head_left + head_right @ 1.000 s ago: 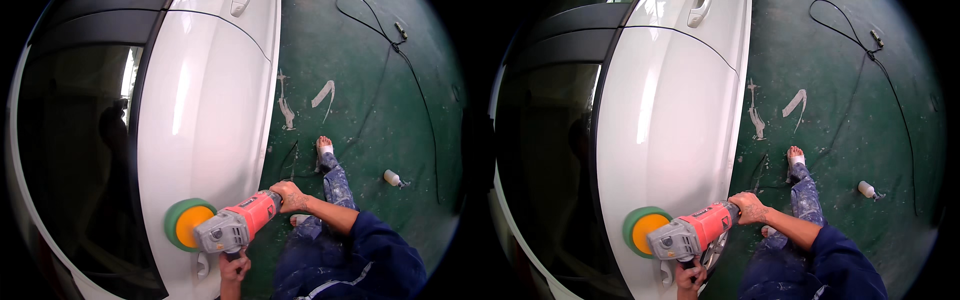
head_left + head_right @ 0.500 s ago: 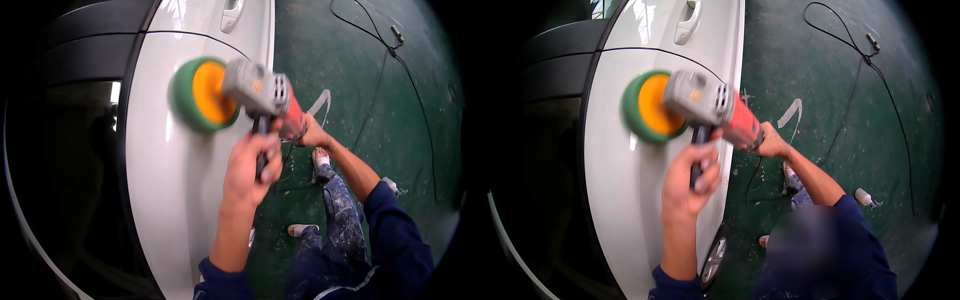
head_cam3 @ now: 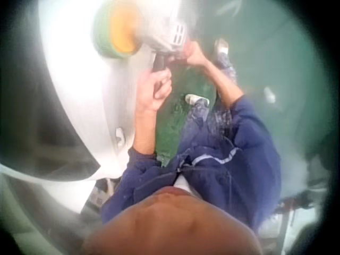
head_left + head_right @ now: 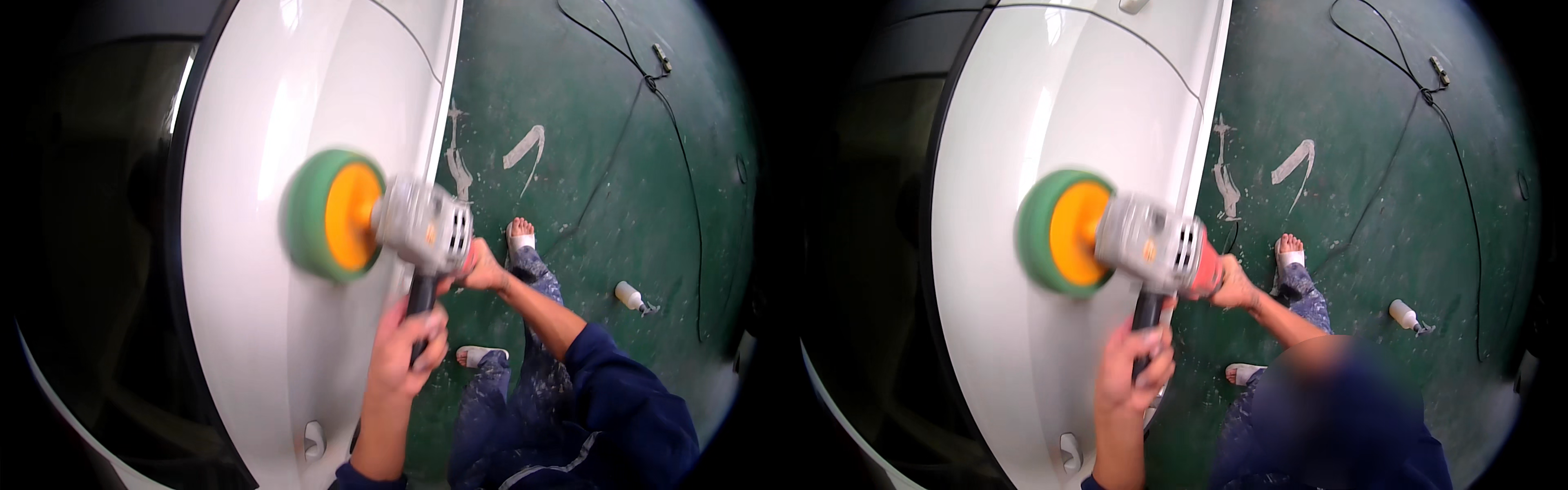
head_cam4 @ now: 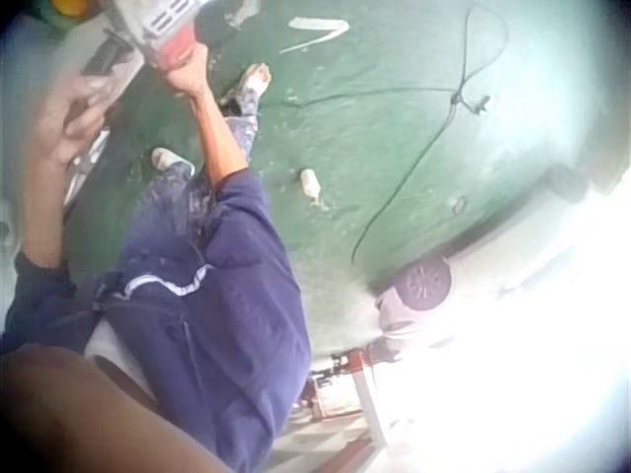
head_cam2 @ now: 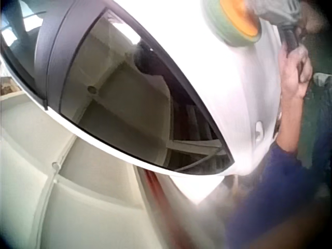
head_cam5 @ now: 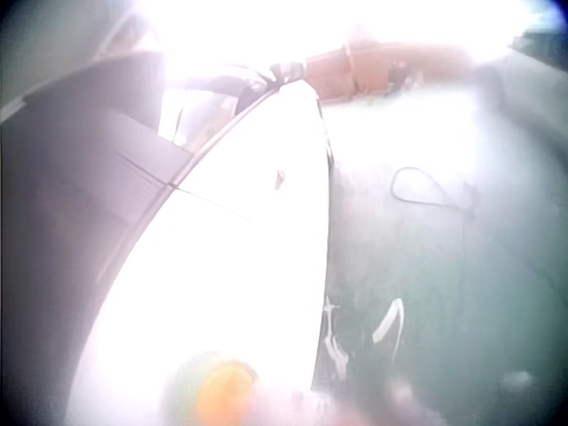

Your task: The person uses a power polisher with a green and yellow pad to polish the exterior of a white car. They move the tool across the rear quarter panel, rear door, and side mirror, applying consistent pressure while walking around the vehicle.

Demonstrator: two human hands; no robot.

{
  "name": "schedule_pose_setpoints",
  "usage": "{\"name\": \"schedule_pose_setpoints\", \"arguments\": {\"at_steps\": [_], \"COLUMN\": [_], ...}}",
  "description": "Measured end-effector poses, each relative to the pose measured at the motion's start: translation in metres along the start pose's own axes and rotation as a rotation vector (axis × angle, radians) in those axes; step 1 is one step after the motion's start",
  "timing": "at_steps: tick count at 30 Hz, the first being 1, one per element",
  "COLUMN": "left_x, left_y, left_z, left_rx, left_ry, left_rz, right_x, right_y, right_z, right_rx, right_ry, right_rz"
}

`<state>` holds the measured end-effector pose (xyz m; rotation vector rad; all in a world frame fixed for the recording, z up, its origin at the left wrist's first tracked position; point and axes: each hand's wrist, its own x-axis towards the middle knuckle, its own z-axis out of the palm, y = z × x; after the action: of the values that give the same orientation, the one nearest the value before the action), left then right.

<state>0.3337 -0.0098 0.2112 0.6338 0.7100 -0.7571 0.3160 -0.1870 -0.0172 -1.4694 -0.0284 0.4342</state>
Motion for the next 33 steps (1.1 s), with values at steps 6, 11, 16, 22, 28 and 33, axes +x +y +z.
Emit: {"name": "schedule_pose_setpoints", "arguments": {"at_steps": [6, 11, 16, 22, 28, 33], "left_x": [-0.121, -0.153, -0.110, 0.030, 0.097, 0.055], "left_y": [-0.079, -0.119, -0.099, -0.008, 0.026, -0.011], "left_z": [-0.127, -0.166, -0.108, -0.003, 0.054, -0.002], "left_rx": [-0.044, 0.033, -0.011, 0.052, -0.048, 0.040], "left_ry": [0.226, 0.303, 0.318, -0.067, -0.215, -0.090], "left_rz": [0.008, 0.030, 0.110, 0.006, 0.090, 0.082], "right_x": [-0.071, -0.095, -0.067, 0.022, 0.080, 0.040], "right_y": [0.037, 0.045, 0.032, -0.007, -0.041, -0.033], "right_z": [0.098, 0.110, 0.054, -0.072, -0.115, -0.065], "right_rx": [-0.088, -0.226, -0.352, -0.241, -0.268, -0.289], "right_ry": [-0.062, -0.133, -0.112, 0.015, 0.103, 0.027], "right_rz": [-0.048, -0.119, -0.167, -0.069, -0.127, 0.187]}}
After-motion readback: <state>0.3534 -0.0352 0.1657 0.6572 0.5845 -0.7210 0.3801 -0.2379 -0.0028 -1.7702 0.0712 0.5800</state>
